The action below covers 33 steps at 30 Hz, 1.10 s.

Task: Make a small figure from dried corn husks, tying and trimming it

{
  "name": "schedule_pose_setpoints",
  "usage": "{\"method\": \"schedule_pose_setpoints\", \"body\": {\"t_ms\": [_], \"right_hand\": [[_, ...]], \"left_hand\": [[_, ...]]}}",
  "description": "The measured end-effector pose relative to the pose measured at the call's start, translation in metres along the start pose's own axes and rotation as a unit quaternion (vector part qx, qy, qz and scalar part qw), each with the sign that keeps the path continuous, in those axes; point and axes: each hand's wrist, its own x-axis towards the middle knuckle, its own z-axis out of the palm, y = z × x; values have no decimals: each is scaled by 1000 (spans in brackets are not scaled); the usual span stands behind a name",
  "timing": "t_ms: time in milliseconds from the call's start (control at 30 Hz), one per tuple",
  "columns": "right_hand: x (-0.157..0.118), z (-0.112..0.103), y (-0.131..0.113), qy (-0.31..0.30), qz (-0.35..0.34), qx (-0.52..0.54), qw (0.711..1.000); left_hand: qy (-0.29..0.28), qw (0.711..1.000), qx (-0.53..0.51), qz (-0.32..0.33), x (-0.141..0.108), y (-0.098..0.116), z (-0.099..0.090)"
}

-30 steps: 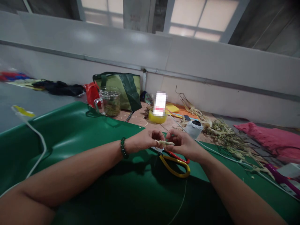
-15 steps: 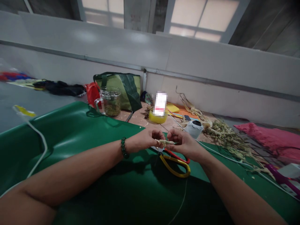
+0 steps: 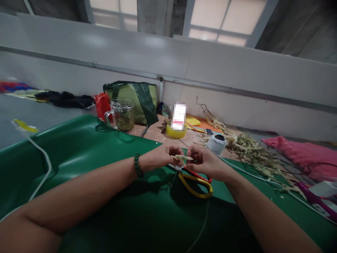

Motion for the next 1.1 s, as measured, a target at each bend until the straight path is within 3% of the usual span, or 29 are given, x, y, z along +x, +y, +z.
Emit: {"method": "schedule_pose_setpoints", "body": {"t_ms": [167,500,633,700,900,967,1100], "right_hand": [[-3,-8,-3,-29,6,-2,1000],[3,2,3,16,40,56,997],[0,-1,-3,-22,33,53,998],[-2,-3,-5,-23,18,40,999],[-1,-1,-7,52,-60,-36,996],[-1,0,-6,38,-52,-51,997],[1,0,-5,33,-21,-55,998]], "left_hand": [[9,1000,-28,-1,4,-2,-8],[8,1000,0,0,2,-2,0],[7,1000,-7,-14,1,0,1],[2,1000,4,-18,1,0,1],[-35,998,49,-21,1,-1,1],[-36,996,83,-9,-1,0,1],[22,986,146,72,-1,2,1]]}}
